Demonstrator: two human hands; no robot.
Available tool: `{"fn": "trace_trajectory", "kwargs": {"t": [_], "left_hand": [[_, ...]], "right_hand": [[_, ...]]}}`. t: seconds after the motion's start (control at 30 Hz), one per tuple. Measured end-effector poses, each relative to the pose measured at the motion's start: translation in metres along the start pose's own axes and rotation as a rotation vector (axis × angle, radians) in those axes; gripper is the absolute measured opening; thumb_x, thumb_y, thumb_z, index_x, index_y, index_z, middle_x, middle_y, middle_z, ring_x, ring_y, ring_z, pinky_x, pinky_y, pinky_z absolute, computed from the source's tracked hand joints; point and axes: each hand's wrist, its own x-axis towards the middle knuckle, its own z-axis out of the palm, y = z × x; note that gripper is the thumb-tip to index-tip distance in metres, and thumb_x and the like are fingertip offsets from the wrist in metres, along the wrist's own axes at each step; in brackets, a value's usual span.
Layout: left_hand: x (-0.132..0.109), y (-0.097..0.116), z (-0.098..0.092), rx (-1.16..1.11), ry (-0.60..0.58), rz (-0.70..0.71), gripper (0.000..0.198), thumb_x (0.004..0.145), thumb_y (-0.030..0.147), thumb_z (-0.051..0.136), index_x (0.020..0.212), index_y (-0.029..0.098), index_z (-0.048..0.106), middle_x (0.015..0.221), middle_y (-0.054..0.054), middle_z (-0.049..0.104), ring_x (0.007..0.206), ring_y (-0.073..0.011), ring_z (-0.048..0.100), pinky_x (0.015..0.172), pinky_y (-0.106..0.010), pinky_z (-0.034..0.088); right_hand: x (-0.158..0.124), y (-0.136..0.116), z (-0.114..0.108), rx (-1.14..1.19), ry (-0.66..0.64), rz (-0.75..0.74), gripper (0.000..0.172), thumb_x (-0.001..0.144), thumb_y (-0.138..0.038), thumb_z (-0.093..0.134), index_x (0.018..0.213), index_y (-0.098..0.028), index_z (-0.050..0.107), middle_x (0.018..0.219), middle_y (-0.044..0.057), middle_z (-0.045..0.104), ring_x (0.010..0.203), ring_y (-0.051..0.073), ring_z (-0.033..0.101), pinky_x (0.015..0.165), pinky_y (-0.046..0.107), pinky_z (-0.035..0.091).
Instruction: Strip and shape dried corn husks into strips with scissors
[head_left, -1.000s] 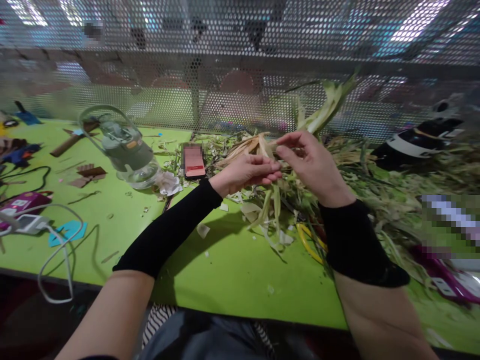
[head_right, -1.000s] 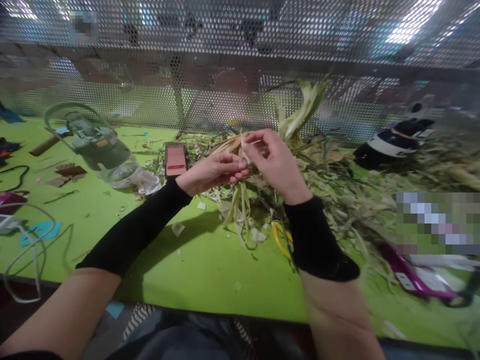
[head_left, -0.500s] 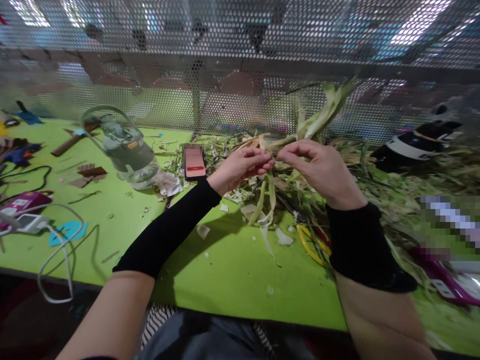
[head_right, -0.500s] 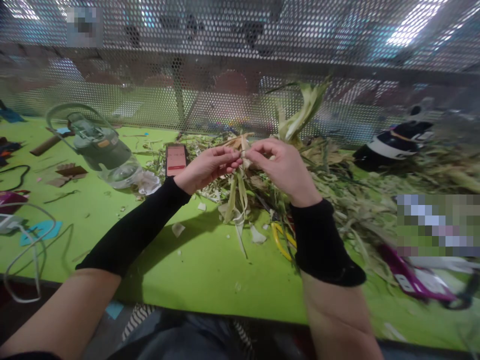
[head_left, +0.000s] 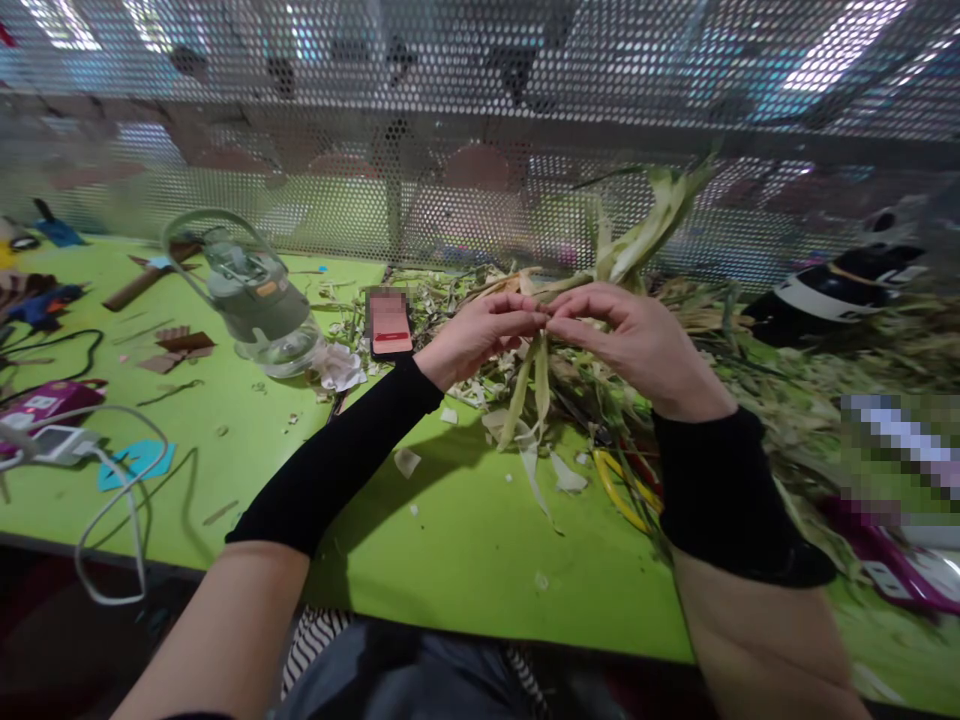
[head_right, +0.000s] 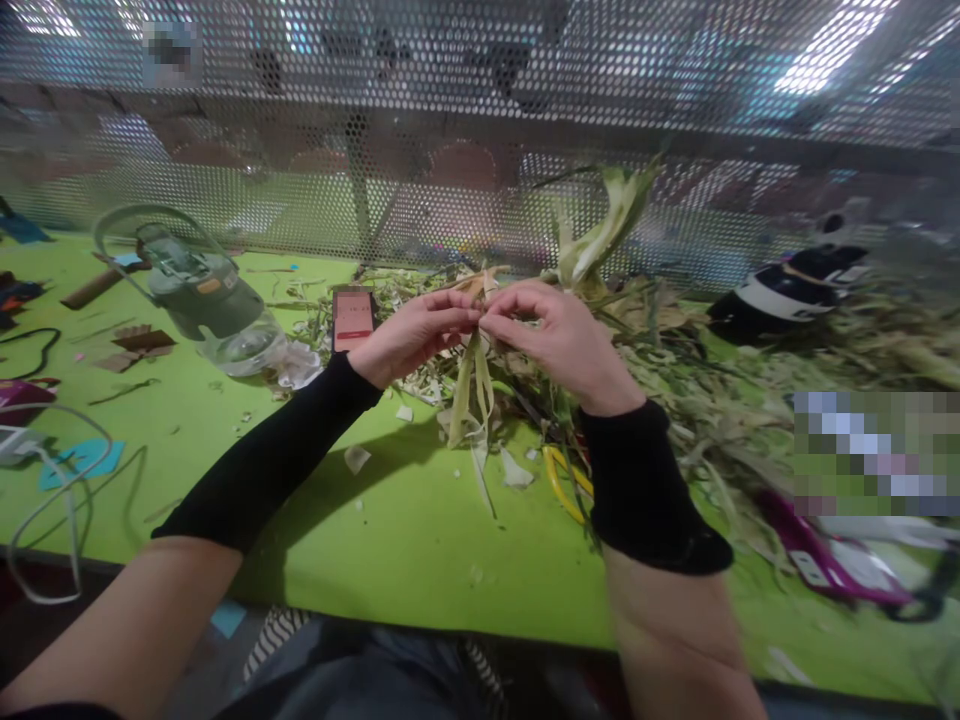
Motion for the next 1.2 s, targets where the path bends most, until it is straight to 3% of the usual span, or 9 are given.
{"fn": "trace_trajectory", "kwargs": {"t": [0.17, 0.33, 0.43, 0.63, 0.93, 1.1, 1.2], "left_hand": [[-0.002, -0.001, 0.003, 0.138, -0.033, 0.164, 0.018, 0.086, 0.002, 0.073, 0.087, 0.015, 0.061, 0.082, 0.005, 0.063, 0.076, -0.0053, 0.058, 0.082, -0.022, 0.045], [-0.004, -0.004, 0.004, 0.355, -0.003, 0.406, 0.014, 0.091, 0.006, 0.067, 0.094, 0.017, 0.059, 0.092, 0.001, 0.067, 0.087, -0.0085, 0.063, 0.086, -0.021, 0.049], [0.0, -0.011, 0.0, 0.548, 0.019, 0.584, 0.01, 0.093, 0.009, 0.064, 0.098, 0.017, 0.061, 0.1, -0.002, 0.071, 0.091, -0.01, 0.067, 0.083, -0.021, 0.051], [0.014, -0.025, -0.01, 0.83, 0.068, 0.832, 0.021, 0.094, 0.005, 0.058, 0.11, 0.017, 0.065, 0.107, -0.004, 0.077, 0.096, -0.0111, 0.071, 0.087, -0.023, 0.055], [0.012, -0.021, -0.013, 0.957, 0.103, 0.867, 0.024, 0.096, 0.007, 0.058, 0.117, 0.016, 0.067, 0.11, -0.007, 0.078, 0.097, -0.0128, 0.072, 0.086, -0.024, 0.056], [0.015, -0.025, -0.013, 0.981, 0.099, 0.893, 0.023, 0.096, 0.008, 0.059, 0.116, 0.015, 0.068, 0.109, -0.007, 0.078, 0.097, -0.014, 0.072, 0.087, -0.026, 0.055], [0.016, -0.027, -0.012, 0.977, 0.101, 0.904, 0.025, 0.095, 0.005, 0.057, 0.116, 0.016, 0.068, 0.11, -0.007, 0.078, 0.097, -0.0139, 0.071, 0.088, -0.027, 0.055]], "right_hand": [[0.002, 0.007, 0.006, 0.103, 0.029, 0.098, 0.02, 0.092, -0.045, 0.074, 0.094, -0.026, 0.072, 0.094, 0.004, 0.074, 0.086, 0.023, 0.067, 0.082, 0.04, 0.056], [0.004, 0.013, 0.009, 0.191, 0.034, 0.107, 0.022, 0.085, -0.042, 0.078, 0.096, -0.025, 0.073, 0.097, 0.004, 0.075, 0.09, 0.023, 0.069, 0.087, 0.041, 0.058], [0.004, 0.01, 0.008, 0.198, 0.003, 0.139, 0.028, 0.084, -0.051, 0.079, 0.093, -0.024, 0.077, 0.094, 0.005, 0.075, 0.087, 0.023, 0.068, 0.087, 0.041, 0.057], [0.004, 0.009, 0.01, 0.225, -0.019, 0.227, 0.036, 0.078, -0.06, 0.083, 0.078, -0.024, 0.078, 0.075, 0.002, 0.069, 0.074, 0.019, 0.06, 0.075, 0.037, 0.053], [0.008, 0.01, 0.02, 0.298, 0.065, 0.193, 0.017, 0.074, -0.039, 0.081, 0.08, -0.024, 0.074, 0.084, 0.001, 0.072, 0.081, 0.019, 0.063, 0.082, 0.036, 0.054], [0.008, 0.005, 0.023, 0.195, 0.127, 0.212, 0.004, 0.079, -0.027, 0.07, 0.078, -0.024, 0.068, 0.071, -0.001, 0.06, 0.067, 0.015, 0.049, 0.064, 0.03, 0.042], [0.007, 0.005, 0.022, 0.222, 0.116, 0.225, 0.015, 0.086, -0.033, 0.068, 0.075, -0.024, 0.062, 0.065, -0.003, 0.051, 0.061, 0.014, 0.041, 0.058, 0.031, 0.034]]}}
